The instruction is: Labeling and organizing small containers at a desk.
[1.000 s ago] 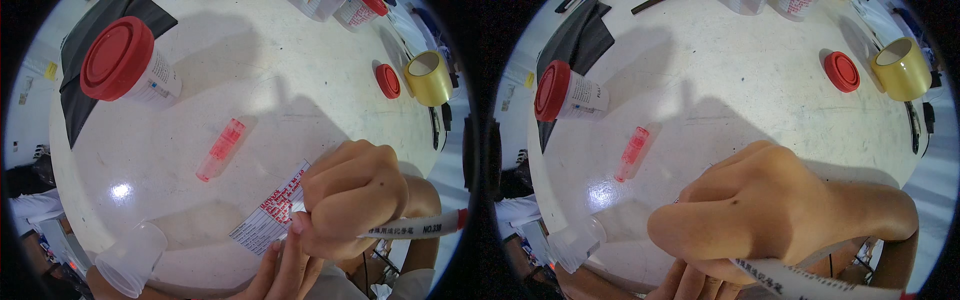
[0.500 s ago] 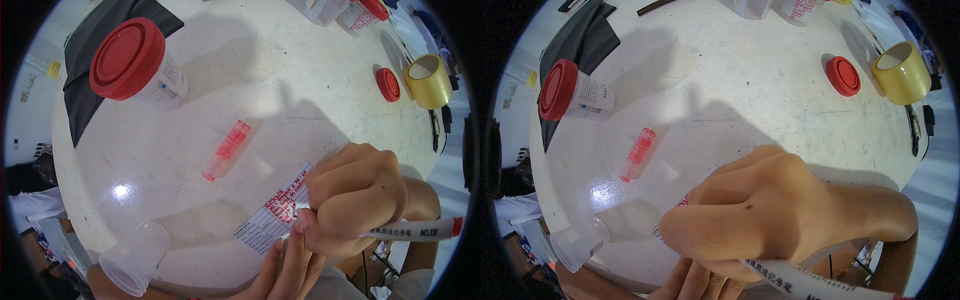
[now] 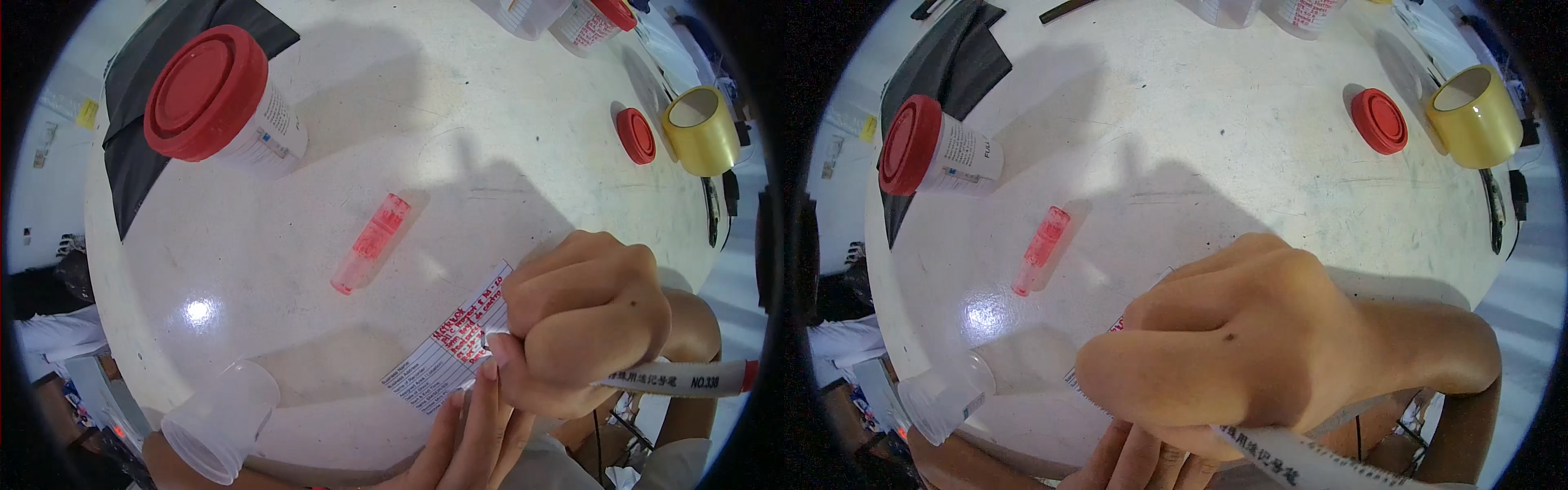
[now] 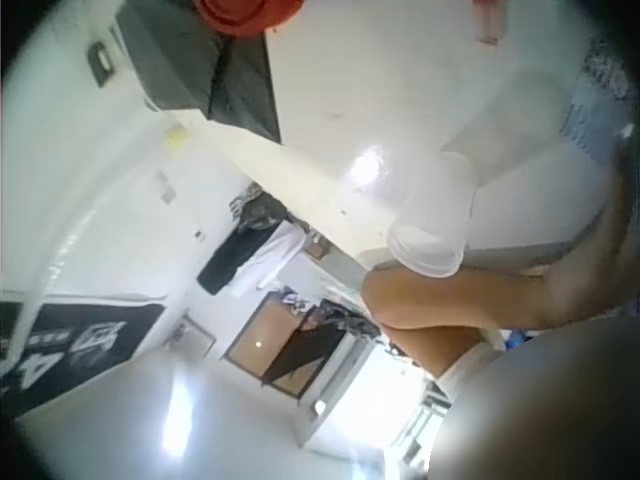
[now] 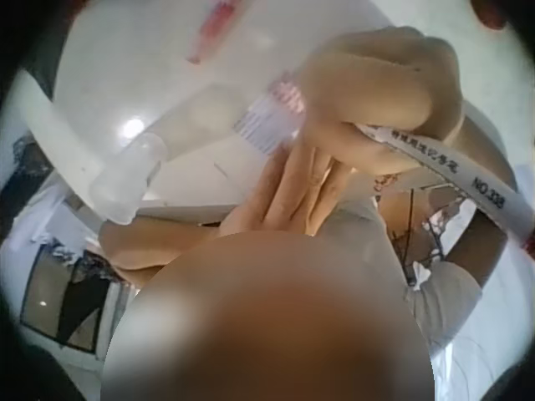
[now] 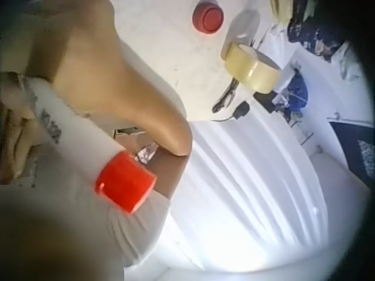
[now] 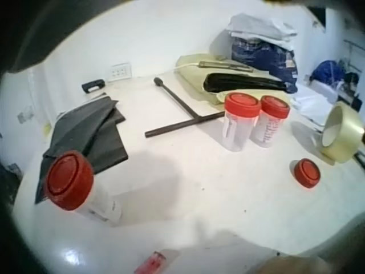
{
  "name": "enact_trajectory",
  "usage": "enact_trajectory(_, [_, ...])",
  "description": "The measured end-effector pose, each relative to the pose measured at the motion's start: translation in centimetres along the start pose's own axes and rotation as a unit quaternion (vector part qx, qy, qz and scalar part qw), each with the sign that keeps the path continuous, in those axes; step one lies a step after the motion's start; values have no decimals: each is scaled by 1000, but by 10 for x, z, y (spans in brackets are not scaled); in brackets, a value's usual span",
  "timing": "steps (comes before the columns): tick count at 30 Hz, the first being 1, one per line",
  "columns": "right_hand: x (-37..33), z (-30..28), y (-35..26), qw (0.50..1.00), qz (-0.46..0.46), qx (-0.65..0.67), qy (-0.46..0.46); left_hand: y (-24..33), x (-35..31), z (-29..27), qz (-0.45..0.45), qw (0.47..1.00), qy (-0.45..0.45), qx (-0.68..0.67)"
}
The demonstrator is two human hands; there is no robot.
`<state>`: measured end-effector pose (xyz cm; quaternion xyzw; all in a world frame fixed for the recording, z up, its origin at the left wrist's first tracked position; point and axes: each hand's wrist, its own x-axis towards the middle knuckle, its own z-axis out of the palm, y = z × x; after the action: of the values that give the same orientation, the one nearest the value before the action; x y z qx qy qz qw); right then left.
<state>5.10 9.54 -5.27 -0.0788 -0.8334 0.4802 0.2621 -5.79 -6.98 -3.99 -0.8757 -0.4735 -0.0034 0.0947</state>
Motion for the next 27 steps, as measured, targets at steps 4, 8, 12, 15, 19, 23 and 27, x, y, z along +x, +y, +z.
enact_trajectory(4, [4, -10, -4, 997, 25, 23, -63, 0, 0, 3, 2, 1000, 2, -8])
enact_trajectory(8, [-2, -13, 1, 999, 2, 30, -26, 2, 0, 9, -2, 1000, 17, -13])
enact_trajectory(12, [-4, -11, -4, 990, -38, 137, 13, 5, -3, 6, -24, 999, 25, -9])
enact_trajectory(15, [-6, -21, -6, 988, 67, 119, -73, 7, -1, 3, -52, 998, 21, -2])
enact_trajectory(19, [-4, -23, -10, 967, 176, 156, -94, 2, -1, -2, -53, 998, 19, 9])
enact_trajectory(23, [-1, -22, -9, 973, 167, 125, -101, 7, -3, 0, -79, 996, 29, 16])
enact_trajectory(27, [-6, -22, -2, 976, 165, 116, -79, 8, 0, 3, -91, 995, 36, -25])
